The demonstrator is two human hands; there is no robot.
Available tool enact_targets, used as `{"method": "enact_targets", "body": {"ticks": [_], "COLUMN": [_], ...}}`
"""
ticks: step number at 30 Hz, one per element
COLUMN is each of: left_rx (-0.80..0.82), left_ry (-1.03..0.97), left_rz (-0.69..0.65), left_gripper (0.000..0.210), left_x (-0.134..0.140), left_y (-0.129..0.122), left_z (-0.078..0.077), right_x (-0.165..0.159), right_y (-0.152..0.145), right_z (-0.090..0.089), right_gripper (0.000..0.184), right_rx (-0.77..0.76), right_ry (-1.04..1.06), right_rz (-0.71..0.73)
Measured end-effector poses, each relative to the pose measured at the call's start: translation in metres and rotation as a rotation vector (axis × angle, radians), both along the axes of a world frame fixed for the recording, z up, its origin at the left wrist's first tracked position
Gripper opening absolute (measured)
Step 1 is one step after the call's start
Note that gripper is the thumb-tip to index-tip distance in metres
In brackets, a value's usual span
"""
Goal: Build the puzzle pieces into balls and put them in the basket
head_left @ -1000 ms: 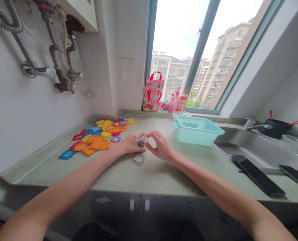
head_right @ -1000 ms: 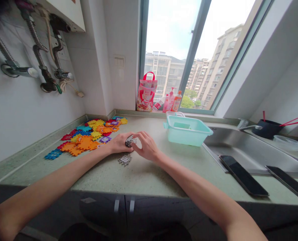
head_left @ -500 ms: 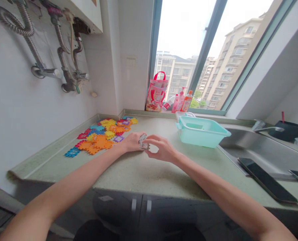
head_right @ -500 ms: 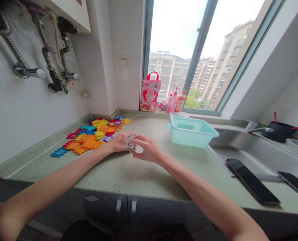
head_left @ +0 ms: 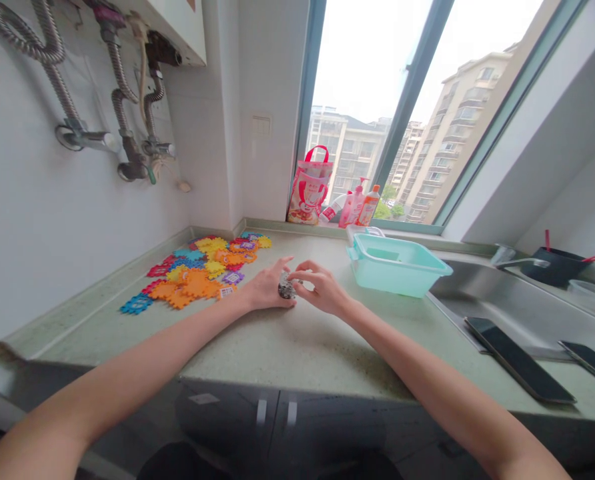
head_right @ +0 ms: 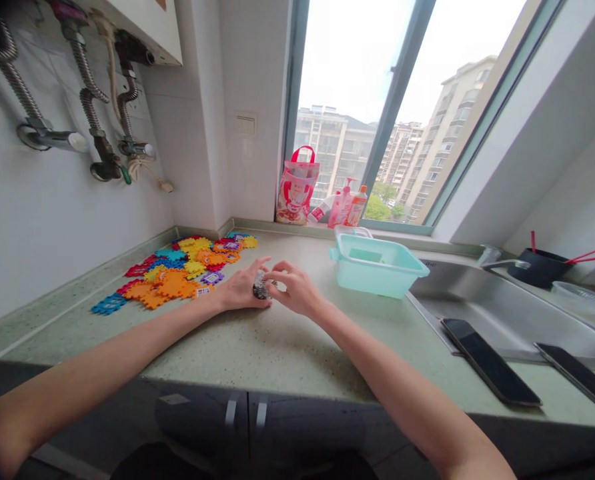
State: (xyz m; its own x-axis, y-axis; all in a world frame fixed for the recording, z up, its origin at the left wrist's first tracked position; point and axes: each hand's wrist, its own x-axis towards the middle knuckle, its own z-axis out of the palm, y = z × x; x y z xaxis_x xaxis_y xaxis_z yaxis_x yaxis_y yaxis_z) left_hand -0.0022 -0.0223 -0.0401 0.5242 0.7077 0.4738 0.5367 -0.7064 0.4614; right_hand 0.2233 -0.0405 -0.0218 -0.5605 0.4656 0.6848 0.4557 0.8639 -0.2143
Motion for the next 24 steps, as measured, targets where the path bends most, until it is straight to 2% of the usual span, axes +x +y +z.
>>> {"method": "enact_targets", "body": {"ticks": [5,11,14,19,24], "left_rx": [0.005,0.011,-0.017,-0.130,-0.121], "left_ry": [-0.024,0.002,0.014,0.090,0.134], "left_rz": [-0.020,-0.081,-0.094,-0.002,0.033], "left_gripper": [0.112,0.084,0.080,0.075,0.060], "left_x": [-0.002,-0.002,-0.002,-0.001,0.002], "left_y": [-0.002,-0.009,-0.011,-0.012,-0.013], "left_z": [0.003,0.016,0.021,0.025,0.026], "right_x": [-0.006,-0.012,-0.013,-0.017,-0.016], "right_y": [0.002,0.003,0.003,0.003,0.002], "right_z": [-0.005,-0.013,-0.015,-0.015,-0.016], "right_gripper": [0.021,0.025,0.025,0.019,0.014], "right_rx": [-0.045,-0.116,-0.133,-0.245,-0.240], "right_ry": [-0.006,0.053,0.081,0.165,0.179], "right_rz": [0.007,0.029,0.033,-0.023,-0.005]}}
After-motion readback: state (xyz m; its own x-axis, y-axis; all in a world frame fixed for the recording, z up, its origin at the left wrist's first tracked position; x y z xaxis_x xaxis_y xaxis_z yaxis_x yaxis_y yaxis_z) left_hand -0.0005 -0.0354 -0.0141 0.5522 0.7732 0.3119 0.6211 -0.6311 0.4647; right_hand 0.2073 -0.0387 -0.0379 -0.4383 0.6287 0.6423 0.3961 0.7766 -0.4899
